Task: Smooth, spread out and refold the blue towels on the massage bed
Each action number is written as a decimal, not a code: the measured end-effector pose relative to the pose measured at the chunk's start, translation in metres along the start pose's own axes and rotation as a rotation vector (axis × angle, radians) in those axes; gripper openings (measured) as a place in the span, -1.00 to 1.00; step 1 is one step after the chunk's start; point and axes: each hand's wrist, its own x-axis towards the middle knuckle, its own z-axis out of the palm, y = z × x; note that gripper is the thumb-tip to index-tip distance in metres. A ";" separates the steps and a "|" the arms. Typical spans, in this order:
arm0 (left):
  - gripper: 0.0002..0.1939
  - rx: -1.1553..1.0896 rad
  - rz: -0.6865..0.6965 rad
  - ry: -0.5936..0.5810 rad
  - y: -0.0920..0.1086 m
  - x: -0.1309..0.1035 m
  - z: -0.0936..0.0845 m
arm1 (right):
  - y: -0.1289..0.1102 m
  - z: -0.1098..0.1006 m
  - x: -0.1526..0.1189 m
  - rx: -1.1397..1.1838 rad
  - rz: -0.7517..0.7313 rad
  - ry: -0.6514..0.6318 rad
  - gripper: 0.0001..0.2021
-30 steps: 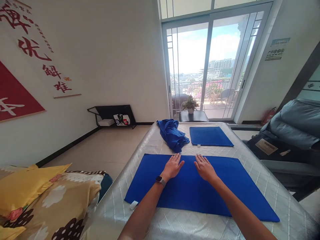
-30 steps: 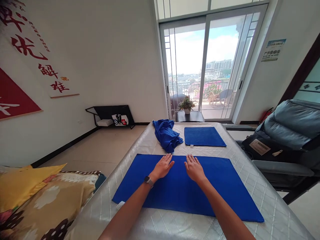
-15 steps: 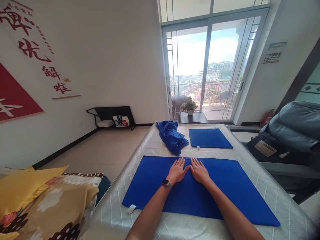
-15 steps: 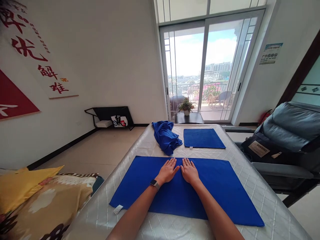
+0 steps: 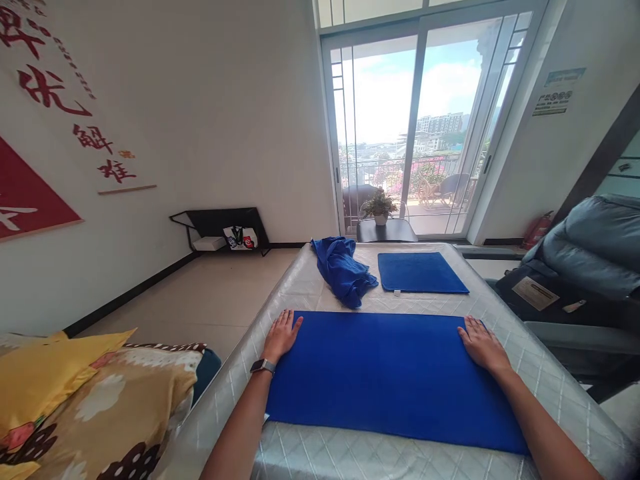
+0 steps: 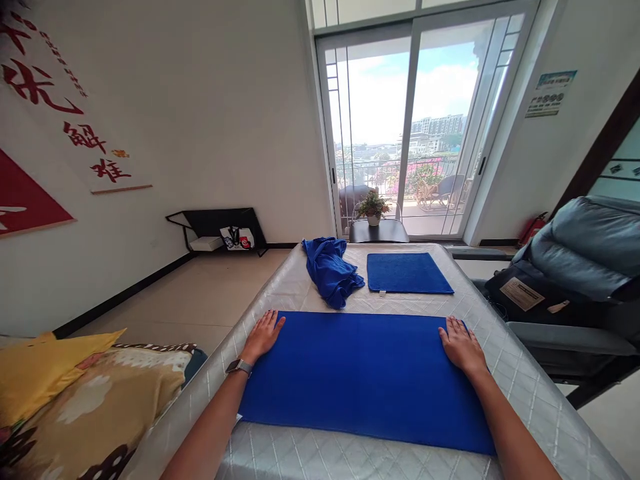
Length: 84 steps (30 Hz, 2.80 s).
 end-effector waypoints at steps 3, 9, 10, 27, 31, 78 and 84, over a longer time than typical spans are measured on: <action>-0.25 -0.009 -0.020 0.006 -0.001 0.000 0.003 | -0.001 -0.002 0.000 0.001 0.003 -0.008 -0.32; -0.25 -0.037 -0.067 0.016 0.009 0.006 0.000 | -0.037 -0.035 -0.015 -0.012 0.009 0.116 -0.38; -0.24 -0.043 -0.067 0.026 0.018 0.007 -0.002 | -0.052 -0.042 -0.020 0.007 -0.023 0.159 -0.38; -0.29 -0.162 0.565 -0.022 0.211 -0.022 0.031 | -0.235 -0.040 -0.046 0.208 -0.419 -0.030 -0.39; -0.33 -0.121 0.444 -0.021 0.164 -0.014 0.021 | -0.188 -0.034 -0.032 0.155 -0.297 -0.030 -0.36; -0.13 0.025 0.067 0.015 -0.050 -0.123 -0.003 | 0.056 0.015 -0.094 0.028 -0.047 0.112 -0.22; -0.21 0.005 0.126 0.115 0.016 -0.126 -0.026 | -0.033 -0.028 -0.129 0.081 -0.205 0.336 -0.24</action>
